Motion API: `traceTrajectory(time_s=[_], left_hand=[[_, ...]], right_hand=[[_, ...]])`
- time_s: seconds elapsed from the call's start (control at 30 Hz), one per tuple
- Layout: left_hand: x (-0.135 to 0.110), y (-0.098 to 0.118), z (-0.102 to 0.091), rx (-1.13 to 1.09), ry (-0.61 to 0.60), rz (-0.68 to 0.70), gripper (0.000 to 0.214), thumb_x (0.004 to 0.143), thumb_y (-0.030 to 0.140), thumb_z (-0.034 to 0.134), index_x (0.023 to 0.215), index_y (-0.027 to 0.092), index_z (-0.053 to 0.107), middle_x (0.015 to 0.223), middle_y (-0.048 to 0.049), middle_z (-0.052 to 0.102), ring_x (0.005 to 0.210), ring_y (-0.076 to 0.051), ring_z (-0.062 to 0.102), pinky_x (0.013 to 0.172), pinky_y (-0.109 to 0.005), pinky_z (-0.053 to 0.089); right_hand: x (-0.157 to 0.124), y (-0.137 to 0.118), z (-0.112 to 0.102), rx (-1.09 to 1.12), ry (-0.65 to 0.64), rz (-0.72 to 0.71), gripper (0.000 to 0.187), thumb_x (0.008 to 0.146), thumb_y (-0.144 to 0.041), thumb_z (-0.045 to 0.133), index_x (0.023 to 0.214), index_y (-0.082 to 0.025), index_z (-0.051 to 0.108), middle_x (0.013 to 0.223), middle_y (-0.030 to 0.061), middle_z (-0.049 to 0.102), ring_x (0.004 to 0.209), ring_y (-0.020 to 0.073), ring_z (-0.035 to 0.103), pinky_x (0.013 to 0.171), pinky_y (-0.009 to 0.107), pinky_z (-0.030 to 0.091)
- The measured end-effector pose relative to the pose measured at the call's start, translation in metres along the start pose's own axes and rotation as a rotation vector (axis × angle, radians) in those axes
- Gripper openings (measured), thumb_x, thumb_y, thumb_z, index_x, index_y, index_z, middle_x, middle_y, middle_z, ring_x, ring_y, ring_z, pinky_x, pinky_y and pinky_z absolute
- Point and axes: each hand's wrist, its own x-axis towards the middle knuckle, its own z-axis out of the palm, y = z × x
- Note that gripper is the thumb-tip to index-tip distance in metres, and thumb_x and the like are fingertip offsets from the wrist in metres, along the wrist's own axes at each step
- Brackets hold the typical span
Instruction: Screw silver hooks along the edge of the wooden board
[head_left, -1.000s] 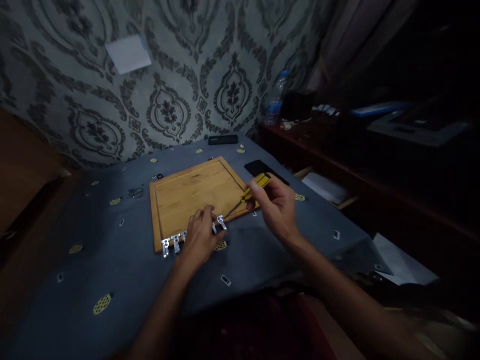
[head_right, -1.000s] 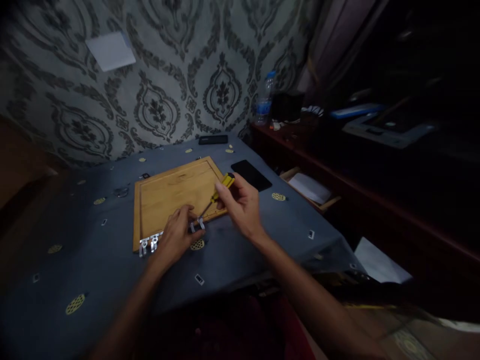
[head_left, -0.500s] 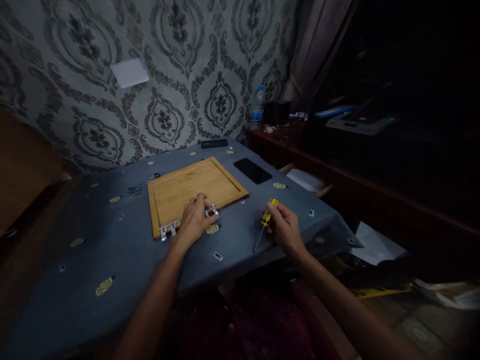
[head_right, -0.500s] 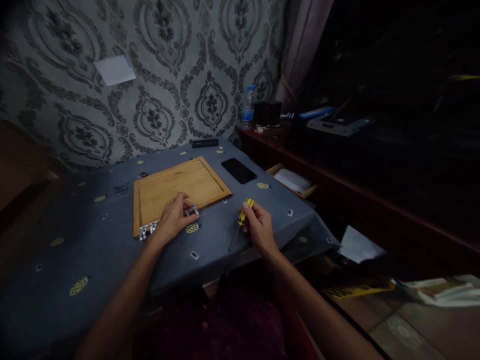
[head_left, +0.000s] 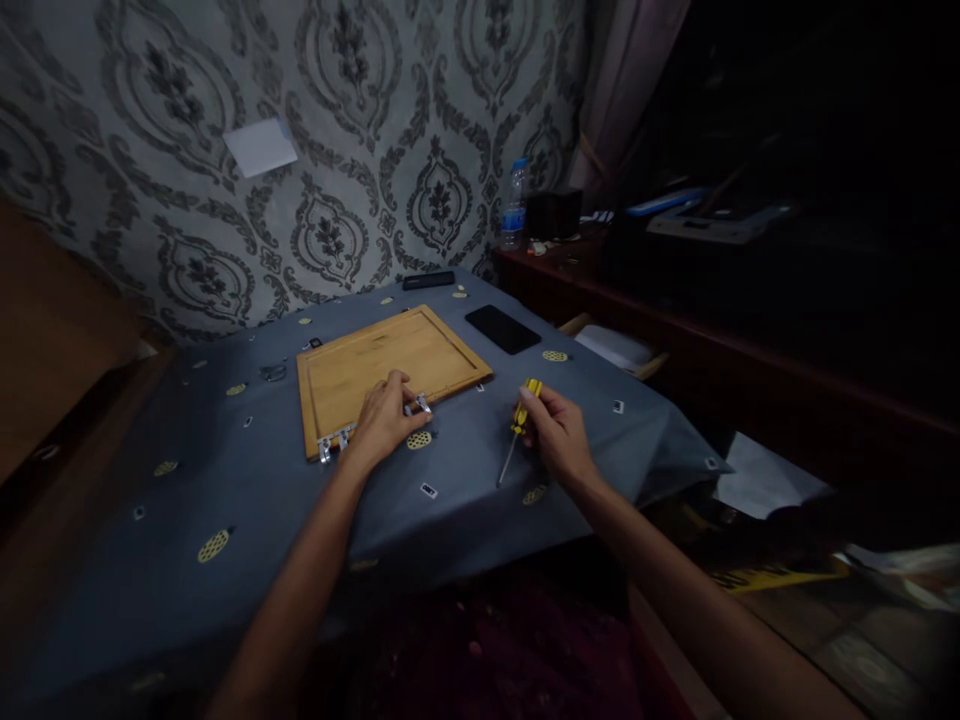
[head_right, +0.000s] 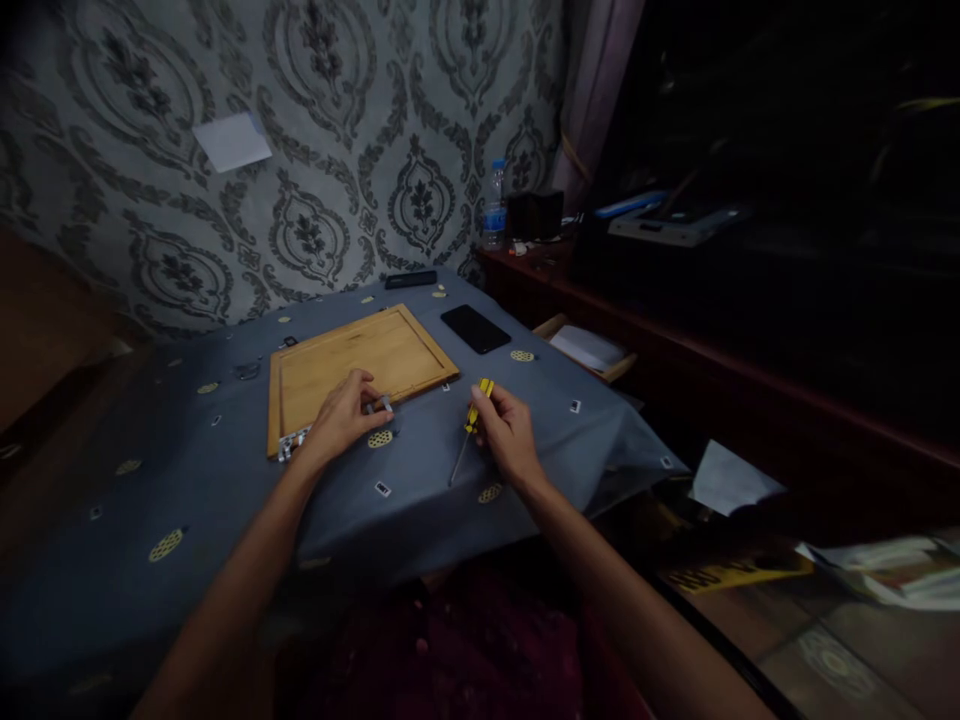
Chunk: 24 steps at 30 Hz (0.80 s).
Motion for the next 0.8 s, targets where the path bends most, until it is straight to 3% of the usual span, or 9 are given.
traceTrajectory(time_s=[0.37, 0.8], left_hand=[[0.0, -0.0011, -0.0007, -0.015, 0.009, 0.021, 0.052, 0.078, 0.029, 0.078, 0.117, 0.021, 0.045, 0.103, -0.004, 0.072, 0.1, -0.023, 0.066, 0.091, -0.036, 0.048], [0.0025, -0.0013, -0.0034, 0.004, -0.014, 0.04, 0.052, 0.078, 0.03, 0.077, 0.119, 0.023, 0.046, 0.102, -0.0035, 0.071, 0.102, -0.026, 0.066, 0.092, -0.04, 0.048]], right_hand=[[-0.0015, -0.0018, 0.0002, -0.018, -0.055, -0.064, 0.055, 0.08, -0.073, 0.065, 0.068, -0.02, 0.055, 0.056, -0.0037, 0.049, 0.042, 0.008, 0.042, 0.039, 0.022, 0.034], [-0.0003, 0.0031, 0.0015, -0.035, 0.021, -0.074, 0.051, 0.081, -0.069, 0.063, 0.066, -0.022, 0.051, 0.056, -0.0044, 0.047, 0.044, 0.0089, 0.041, 0.038, 0.022, 0.033]])
